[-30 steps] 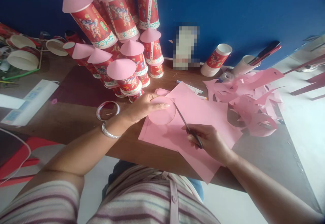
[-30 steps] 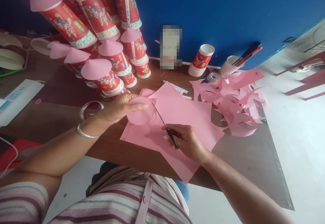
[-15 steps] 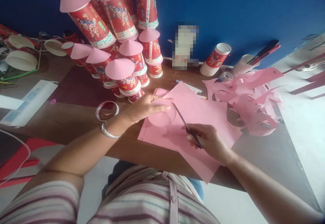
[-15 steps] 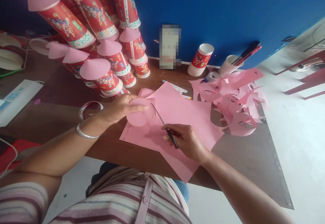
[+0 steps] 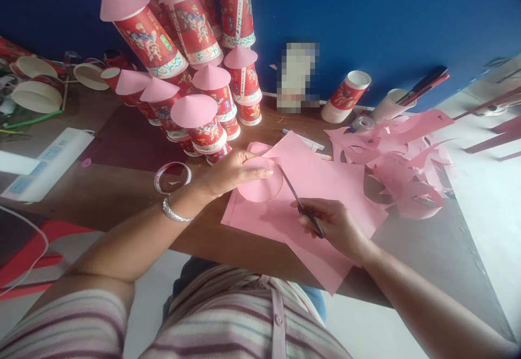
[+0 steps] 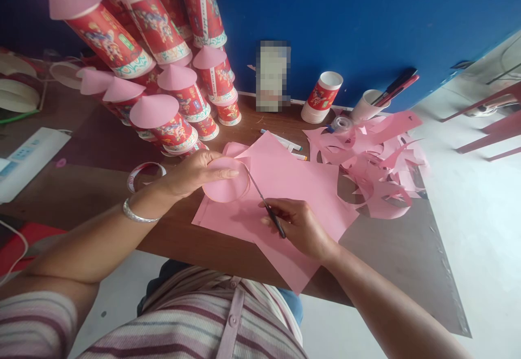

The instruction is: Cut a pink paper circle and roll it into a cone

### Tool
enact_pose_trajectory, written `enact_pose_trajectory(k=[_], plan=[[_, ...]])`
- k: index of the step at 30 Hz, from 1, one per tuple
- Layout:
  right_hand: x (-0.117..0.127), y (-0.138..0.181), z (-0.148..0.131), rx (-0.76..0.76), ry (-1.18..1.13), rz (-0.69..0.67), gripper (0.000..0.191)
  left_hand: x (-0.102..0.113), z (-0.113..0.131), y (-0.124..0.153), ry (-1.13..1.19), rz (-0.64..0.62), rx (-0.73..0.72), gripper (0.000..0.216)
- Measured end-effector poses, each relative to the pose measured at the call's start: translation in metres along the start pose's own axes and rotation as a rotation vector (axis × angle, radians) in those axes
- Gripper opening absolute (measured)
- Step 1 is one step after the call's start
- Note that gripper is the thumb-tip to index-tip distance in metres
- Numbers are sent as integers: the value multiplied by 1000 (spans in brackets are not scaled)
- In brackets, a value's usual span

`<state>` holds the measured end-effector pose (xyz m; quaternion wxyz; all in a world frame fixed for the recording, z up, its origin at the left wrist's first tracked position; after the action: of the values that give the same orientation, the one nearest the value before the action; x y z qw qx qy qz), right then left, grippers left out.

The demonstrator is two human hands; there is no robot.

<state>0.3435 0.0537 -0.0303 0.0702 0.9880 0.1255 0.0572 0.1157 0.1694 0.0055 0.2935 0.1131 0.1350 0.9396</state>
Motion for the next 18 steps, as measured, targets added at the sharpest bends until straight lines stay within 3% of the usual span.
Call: enact_pose_trajectory(k=[18], plan=[[0, 0, -2, -11, 50, -5, 60, -1, 6, 2, 41, -31, 1, 42]])
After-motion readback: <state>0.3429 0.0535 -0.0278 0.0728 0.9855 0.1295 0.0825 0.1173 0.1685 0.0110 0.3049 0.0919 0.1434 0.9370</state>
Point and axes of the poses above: each hand's wrist, its own y-axis away from the middle knuckle, its own x-axis out of the back of the hand, z = x × y, the point moved 4 cm from there along -y, towards the middle knuckle, and after that the axes turned 5 degrees about x, right-handed, at the moved point
